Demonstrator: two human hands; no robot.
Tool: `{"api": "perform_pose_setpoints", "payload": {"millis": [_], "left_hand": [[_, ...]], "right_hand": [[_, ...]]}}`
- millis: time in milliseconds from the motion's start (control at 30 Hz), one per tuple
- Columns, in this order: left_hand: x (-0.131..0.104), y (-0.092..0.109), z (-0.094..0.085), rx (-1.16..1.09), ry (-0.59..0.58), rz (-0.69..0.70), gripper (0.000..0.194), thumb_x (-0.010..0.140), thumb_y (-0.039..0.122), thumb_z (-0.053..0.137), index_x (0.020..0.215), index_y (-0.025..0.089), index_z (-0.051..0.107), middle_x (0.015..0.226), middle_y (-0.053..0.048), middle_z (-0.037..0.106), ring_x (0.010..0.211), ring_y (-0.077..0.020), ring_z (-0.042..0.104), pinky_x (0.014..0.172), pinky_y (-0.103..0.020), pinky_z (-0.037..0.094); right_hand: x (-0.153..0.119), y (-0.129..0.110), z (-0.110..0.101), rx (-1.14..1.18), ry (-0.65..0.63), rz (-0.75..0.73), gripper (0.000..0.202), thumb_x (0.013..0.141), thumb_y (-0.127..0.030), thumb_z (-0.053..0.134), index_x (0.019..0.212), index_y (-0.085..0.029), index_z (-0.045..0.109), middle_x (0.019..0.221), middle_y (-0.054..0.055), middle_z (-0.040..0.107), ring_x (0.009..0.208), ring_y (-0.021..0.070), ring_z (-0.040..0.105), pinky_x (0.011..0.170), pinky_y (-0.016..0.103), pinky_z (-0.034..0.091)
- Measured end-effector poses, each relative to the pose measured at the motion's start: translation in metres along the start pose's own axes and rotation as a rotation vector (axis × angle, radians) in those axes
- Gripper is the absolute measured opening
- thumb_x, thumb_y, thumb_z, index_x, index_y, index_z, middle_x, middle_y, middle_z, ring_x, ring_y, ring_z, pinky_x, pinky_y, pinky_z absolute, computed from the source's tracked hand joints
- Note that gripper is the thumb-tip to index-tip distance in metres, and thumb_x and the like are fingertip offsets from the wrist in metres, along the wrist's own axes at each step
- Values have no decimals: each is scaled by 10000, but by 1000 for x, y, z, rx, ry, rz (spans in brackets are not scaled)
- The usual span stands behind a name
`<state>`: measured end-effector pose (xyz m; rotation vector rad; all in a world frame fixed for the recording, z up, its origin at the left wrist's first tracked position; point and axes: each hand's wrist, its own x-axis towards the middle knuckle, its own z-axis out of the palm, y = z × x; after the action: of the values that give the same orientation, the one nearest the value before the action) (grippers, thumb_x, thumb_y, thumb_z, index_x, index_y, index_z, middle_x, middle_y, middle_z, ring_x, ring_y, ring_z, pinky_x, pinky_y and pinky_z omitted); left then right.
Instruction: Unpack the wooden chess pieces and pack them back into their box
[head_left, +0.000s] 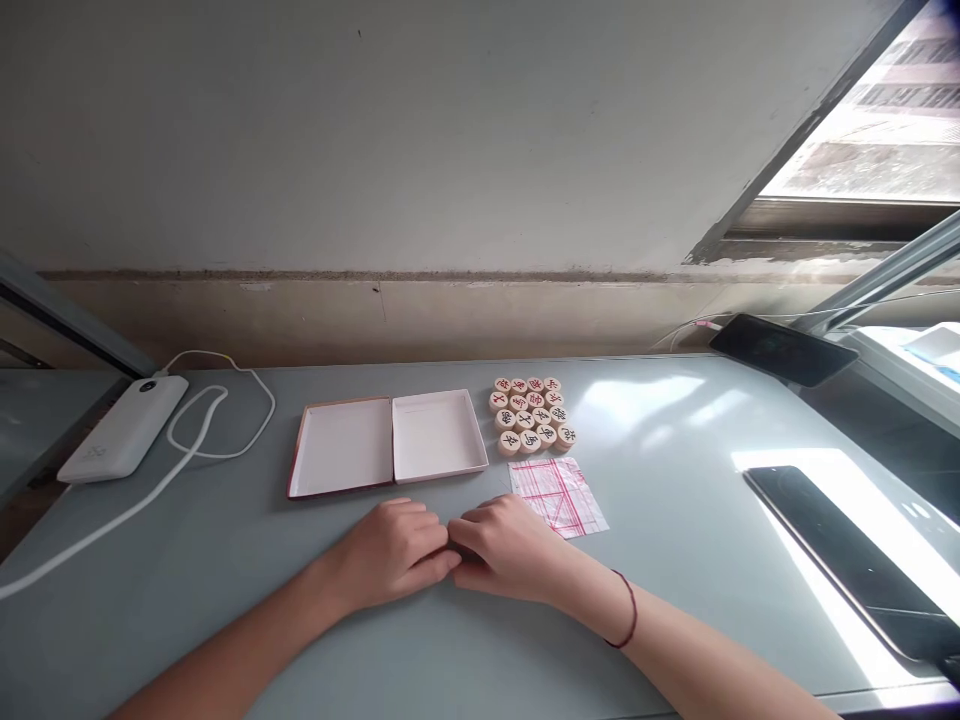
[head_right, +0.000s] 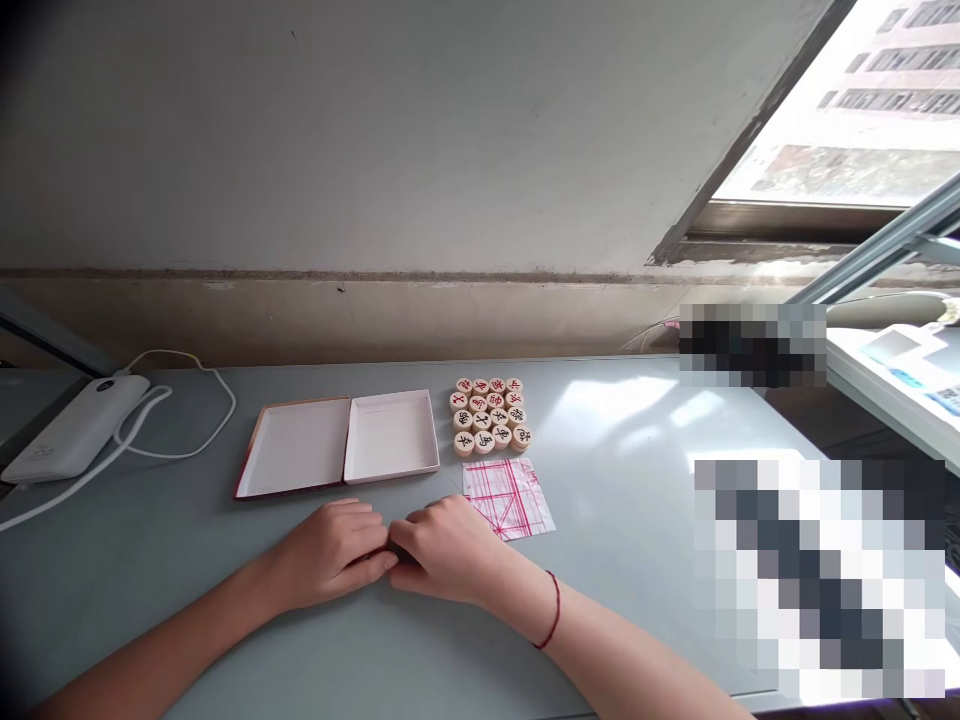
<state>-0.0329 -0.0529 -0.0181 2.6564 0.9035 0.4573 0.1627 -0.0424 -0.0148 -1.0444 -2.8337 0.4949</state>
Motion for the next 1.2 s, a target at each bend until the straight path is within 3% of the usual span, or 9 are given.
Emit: {"api": "perform_pose_setpoints", "payload": {"millis": [300,1200], "left_hand": [[0,2,-4,-64,-19,-35,435,989,390,332,662,188,535,577,17,512,532,-126,426,540,-270,323],[-2,2,-5,-65,-37,-55,350,964,323,397,668,188,526,601,20,518,542,-121,448,540,-258,343]], "right_hand": [[-1,-3,-3,1,-19,21,145,764,-268,546,655,-186,498,561,-16,548,439,77,275,485,252,121],[-2,-8,-8,-1,-29,64,158,818,-270,540,685,-185,538,592,-16,564,465,85,359,483,258,147]]}}
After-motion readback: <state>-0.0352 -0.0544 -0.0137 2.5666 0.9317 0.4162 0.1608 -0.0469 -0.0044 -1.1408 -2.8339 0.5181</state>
